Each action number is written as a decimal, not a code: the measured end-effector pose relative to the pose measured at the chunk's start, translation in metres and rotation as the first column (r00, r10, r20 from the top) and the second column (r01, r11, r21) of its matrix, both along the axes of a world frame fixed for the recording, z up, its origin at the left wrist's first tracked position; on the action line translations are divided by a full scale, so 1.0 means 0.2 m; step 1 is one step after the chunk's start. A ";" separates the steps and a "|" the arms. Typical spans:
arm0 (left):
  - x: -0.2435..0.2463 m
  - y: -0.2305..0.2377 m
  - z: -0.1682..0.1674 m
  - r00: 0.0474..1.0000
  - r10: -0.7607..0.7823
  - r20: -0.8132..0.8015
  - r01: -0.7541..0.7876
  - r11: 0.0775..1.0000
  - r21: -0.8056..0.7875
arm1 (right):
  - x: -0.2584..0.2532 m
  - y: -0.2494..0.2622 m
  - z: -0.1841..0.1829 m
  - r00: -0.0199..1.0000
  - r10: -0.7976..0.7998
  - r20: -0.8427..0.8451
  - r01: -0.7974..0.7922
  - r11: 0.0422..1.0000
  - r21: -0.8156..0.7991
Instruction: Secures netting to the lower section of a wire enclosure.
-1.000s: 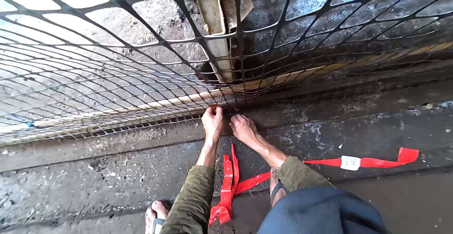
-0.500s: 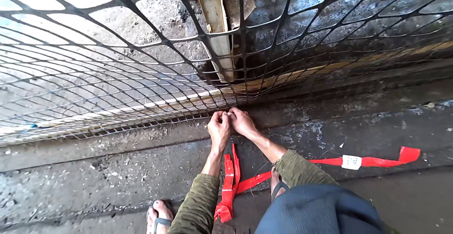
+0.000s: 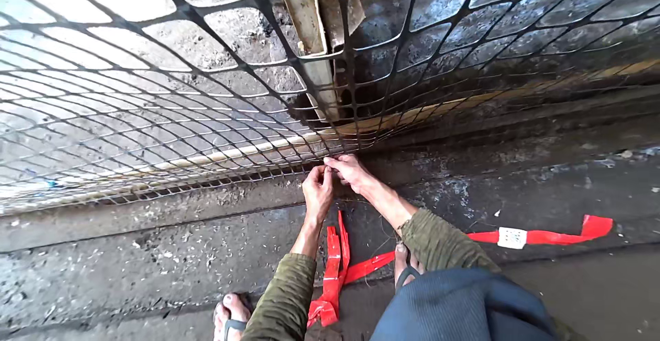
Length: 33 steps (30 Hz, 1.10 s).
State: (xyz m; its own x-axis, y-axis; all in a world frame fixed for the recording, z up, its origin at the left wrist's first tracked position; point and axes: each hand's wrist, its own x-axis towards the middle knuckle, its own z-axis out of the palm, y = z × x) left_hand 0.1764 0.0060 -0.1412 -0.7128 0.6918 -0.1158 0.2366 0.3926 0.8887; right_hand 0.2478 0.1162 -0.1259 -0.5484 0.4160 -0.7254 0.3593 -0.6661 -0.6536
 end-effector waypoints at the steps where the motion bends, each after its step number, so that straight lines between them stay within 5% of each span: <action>1: -0.01 0.00 0.00 0.997 0.034 0.071 -0.037 0.999 0.030 | 0.00 0.00 0.00 1.000 0.002 0.008 -0.002 1.000 0.011; 5: -0.06 0.03 0.01 0.967 0.170 0.189 -0.182 0.982 0.044 | -0.01 -0.03 0.02 0.999 -0.053 0.010 0.053 0.997 0.054; 14: -0.17 0.15 0.04 0.956 0.203 0.214 -0.169 0.972 -0.164 | 0.01 -0.09 0.00 0.989 -0.127 -0.072 0.136 0.981 0.139; 25: -0.17 0.19 0.04 0.980 0.191 0.060 -0.171 0.955 -0.241 | 0.03 -0.11 -0.05 0.999 -0.015 -0.038 0.029 0.911 0.412; 33: -0.16 0.09 0.05 0.918 0.051 0.393 -0.002 0.992 -0.126 | 0.05 -0.07 -0.02 0.981 0.168 0.101 -0.196 0.819 0.540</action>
State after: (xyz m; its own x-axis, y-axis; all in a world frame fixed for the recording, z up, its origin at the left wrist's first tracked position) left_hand 0.1443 0.0233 -0.1318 -0.6096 0.6362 -0.4729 -0.1356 0.5041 0.8530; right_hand 0.2580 0.1022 -0.1303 -0.6250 0.6467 -0.4372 0.4777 -0.1260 -0.8694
